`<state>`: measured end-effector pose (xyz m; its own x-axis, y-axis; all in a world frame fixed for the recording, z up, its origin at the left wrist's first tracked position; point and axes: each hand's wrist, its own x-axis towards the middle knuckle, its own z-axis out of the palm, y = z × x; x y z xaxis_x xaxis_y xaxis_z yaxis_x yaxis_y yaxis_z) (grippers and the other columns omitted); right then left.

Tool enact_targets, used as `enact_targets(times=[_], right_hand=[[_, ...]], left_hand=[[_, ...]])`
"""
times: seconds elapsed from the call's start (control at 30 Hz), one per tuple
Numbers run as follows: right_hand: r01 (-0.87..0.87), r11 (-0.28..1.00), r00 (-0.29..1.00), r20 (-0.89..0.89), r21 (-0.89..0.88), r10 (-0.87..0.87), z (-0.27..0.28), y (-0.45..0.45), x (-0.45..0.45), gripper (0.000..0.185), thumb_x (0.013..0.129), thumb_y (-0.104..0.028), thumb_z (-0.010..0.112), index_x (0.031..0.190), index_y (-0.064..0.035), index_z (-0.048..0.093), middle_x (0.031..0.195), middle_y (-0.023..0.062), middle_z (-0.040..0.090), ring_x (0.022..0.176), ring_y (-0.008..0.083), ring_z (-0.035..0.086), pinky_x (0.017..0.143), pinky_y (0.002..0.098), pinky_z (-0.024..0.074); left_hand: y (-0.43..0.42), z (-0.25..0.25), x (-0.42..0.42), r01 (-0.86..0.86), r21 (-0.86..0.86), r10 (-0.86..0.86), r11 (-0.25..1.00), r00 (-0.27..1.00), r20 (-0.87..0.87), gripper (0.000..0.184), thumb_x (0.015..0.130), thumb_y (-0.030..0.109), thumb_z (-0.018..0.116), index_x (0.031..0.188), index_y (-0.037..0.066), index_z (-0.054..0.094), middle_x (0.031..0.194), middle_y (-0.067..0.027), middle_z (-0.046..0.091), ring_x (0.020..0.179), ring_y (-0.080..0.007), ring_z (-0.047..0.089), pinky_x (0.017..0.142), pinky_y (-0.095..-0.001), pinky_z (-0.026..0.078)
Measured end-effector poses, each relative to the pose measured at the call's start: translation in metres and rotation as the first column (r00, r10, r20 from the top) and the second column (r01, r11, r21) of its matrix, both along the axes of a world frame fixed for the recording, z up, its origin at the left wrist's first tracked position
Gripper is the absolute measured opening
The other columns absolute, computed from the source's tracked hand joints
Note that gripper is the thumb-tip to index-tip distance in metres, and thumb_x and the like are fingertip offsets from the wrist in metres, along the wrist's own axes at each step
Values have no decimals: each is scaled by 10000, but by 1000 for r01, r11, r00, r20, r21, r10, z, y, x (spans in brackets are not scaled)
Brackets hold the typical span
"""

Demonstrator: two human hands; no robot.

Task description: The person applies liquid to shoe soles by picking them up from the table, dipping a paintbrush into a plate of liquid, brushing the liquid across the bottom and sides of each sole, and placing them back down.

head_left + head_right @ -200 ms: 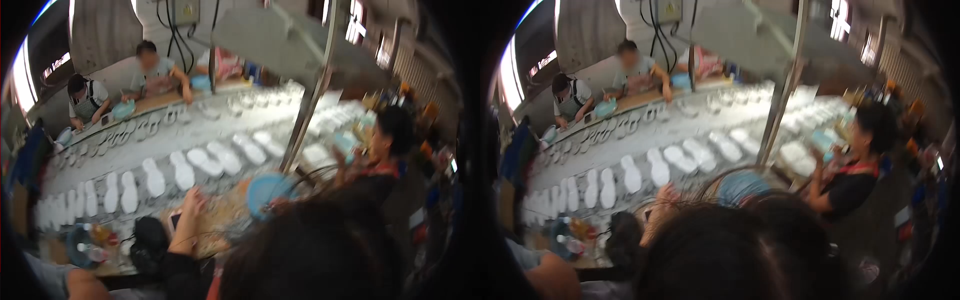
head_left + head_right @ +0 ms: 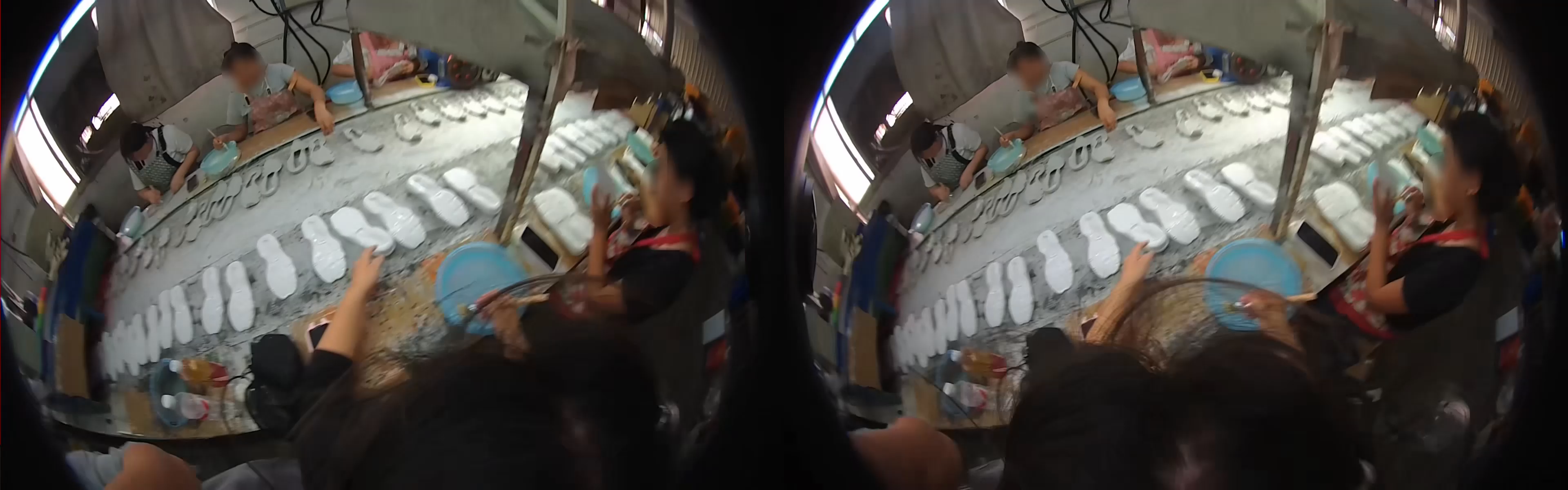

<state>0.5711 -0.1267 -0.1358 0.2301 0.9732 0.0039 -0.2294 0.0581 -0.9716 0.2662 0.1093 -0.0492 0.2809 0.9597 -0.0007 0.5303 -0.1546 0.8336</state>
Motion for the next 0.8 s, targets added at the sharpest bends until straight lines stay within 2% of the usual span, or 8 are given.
enact_targets(times=[0.1, 0.2, 0.27, 0.4, 0.47, 0.5, 0.57, 0.8], right_hand=[[205, 967, 952, 200, 149, -233, 167, -36, -55, 235, 944, -179, 534, 865, -1, 666, 722, 60, 644, 612, 110, 601, 544, 230, 491], [215, 972, 964, 138, 97, -228, 148, -34, -49, 146, 904, -106, 590, 815, -10, 656, 713, 42, 634, 603, 105, 597, 555, 229, 490], [165, 945, 835, 470, 281, -286, 128, -26, -22, 107, 858, -63, 595, 757, -42, 627, 694, 41, 614, 597, 118, 573, 536, 253, 459], [301, 947, 783, 538, 109, -311, 143, -38, -45, 200, 807, -18, 652, 650, -60, 534, 637, -26, 550, 618, 73, 518, 555, 250, 431], [231, 962, 880, 389, 149, -271, 144, -29, -33, 165, 804, -68, 684, 660, -46, 606, 626, 4, 578, 601, 78, 521, 537, 251, 420], [267, 963, 877, 410, 20, -252, 160, -30, -37, 163, 814, -92, 686, 674, -33, 627, 623, 12, 582, 597, 76, 523, 540, 248, 420], [239, 965, 857, 443, 111, -263, 167, -29, -39, 188, 840, -104, 670, 686, -8, 621, 614, 4, 573, 575, 76, 511, 521, 250, 400], [241, 944, 797, 508, 226, -325, 152, -28, -27, 220, 853, -117, 657, 667, -27, 581, 599, -34, 498, 566, 52, 443, 507, 246, 357]], left_hand=[[12, 1, 26, -46, 64, 55, 997, 988, -142, 488, 868, 352, 542, 1337, 223, 498, 943, -258, 641, 882, -402, 618, 805, -468, 482], [27, -29, 26, -55, 253, 130, 966, 948, -289, 426, 860, 354, 545, 1264, 221, 568, 985, -249, 636, 953, -446, 579, 859, -506, 456], [41, -38, 42, -32, 351, 118, 936, 967, -227, 371, 841, 343, 563, 1169, 178, 621, 986, -237, 640, 961, -444, 577, 868, -494, 455], [20, -28, 19, -183, 222, 235, 958, 942, -241, 298, 786, 260, 618, 1034, 95, 632, 961, -171, 664, 933, -405, 587, 824, -498, 441], [30, -36, 21, -453, 170, 418, 875, 884, 209, 680, 634, 60, 722, 1255, 116, 449, 1144, -182, 585, 1036, -382, 560, 903, -465, 442], [23, -16, 28, -521, -223, 560, 824, 687, 463, 733, 638, 29, 720, 1282, 99, 377, 1181, -178, 538, 1036, -349, 554, 874, -447, 460], [29, -4, 3, 48, -770, 646, 637, 512, 566, 566, 722, 136, 696, 1228, 52, 455, 1098, -126, 574, 984, -305, 574, 837, -464, 467], [-111, 119, 2, 325, -506, 457, 799, 219, 862, 445, 819, 106, 579, 1239, -14, 495, 1181, -166, 597, 1108, -292, 579, 965, -451, 452]])
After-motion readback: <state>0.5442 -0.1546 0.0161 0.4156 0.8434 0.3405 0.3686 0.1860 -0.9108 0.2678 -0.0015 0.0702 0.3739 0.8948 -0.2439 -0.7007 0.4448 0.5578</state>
